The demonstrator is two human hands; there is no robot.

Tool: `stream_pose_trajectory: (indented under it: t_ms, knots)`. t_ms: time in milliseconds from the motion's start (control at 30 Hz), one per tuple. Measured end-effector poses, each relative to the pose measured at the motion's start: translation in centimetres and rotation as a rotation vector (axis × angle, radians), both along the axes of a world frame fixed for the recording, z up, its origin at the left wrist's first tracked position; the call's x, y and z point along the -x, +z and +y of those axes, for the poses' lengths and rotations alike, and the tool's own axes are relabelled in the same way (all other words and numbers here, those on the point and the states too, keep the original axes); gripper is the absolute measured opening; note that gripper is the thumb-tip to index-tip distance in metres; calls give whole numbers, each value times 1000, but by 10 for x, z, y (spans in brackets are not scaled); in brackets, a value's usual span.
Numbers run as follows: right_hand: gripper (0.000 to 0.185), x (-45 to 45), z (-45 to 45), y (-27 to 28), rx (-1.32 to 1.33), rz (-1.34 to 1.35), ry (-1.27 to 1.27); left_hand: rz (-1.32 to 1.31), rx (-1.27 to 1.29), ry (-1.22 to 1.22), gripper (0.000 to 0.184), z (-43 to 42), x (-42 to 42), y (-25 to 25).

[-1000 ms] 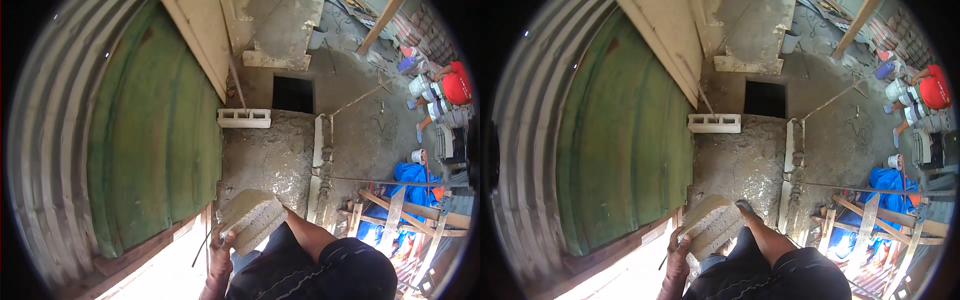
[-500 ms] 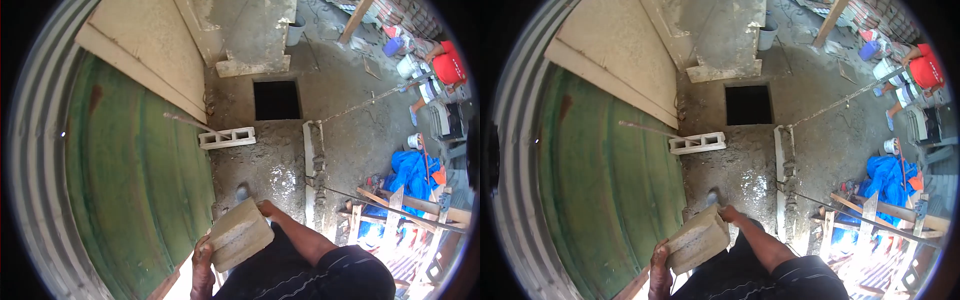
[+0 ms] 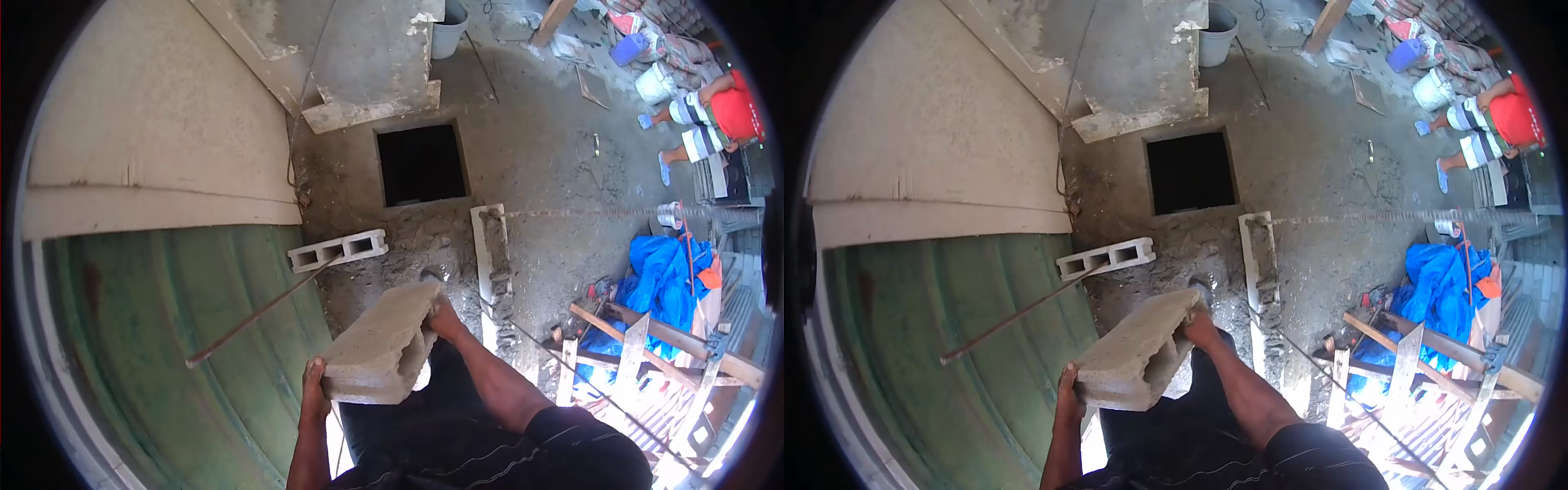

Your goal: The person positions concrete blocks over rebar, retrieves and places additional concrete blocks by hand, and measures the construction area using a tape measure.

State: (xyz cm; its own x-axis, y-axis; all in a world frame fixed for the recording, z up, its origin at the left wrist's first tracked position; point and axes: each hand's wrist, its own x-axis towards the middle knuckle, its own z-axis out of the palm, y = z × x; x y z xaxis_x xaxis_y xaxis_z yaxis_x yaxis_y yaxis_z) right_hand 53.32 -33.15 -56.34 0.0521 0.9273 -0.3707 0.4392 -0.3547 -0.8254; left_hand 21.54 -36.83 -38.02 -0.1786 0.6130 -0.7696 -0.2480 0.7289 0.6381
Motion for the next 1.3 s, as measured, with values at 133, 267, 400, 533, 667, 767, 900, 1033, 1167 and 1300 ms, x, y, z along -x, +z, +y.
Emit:
stream_pose_trajectory:
  t_ms: [133, 267, 400, 533, 667, 767, 900, 1033, 1167, 1300]
  knots:
    - [33, -29, 44, -2, 153, -211, 84, -285, 20, 7, 60, 43, -5, -57]
    - [40, -39, 93, 35, 370, -280, -58, -335, 67, 61, 63, 90, -10, -131]
    - [40, -47, 111, 15, 310, -385, -127, -367, 73, 12, 64, 149, -25, -207]
    - [39, -54, 128, -1, 335, -525, -129, -406, 185, 4, 63, 185, -44, -295]
    - [38, -61, 146, -14, 337, -712, -126, -440, 187, -14, 63, 196, -65, -364]
    - [37, -74, 154, -26, 327, -741, -117, -414, 210, 21, 60, 206, -95, -367]
    - [38, -82, 163, -43, 358, -798, -105, -447, 243, 24, 61, 226, -118, -351]
    - [41, -78, 174, -59, 360, -870, -141, -682, 263, 121, 63, 228, -122, -360]
    - [41, -79, 184, -77, 423, -838, -97, -519, 90, -27, 60, 228, -112, -357]
    - [39, -82, 189, -96, 451, -812, -92, -95, 0, -548, 59, 252, -129, -329]
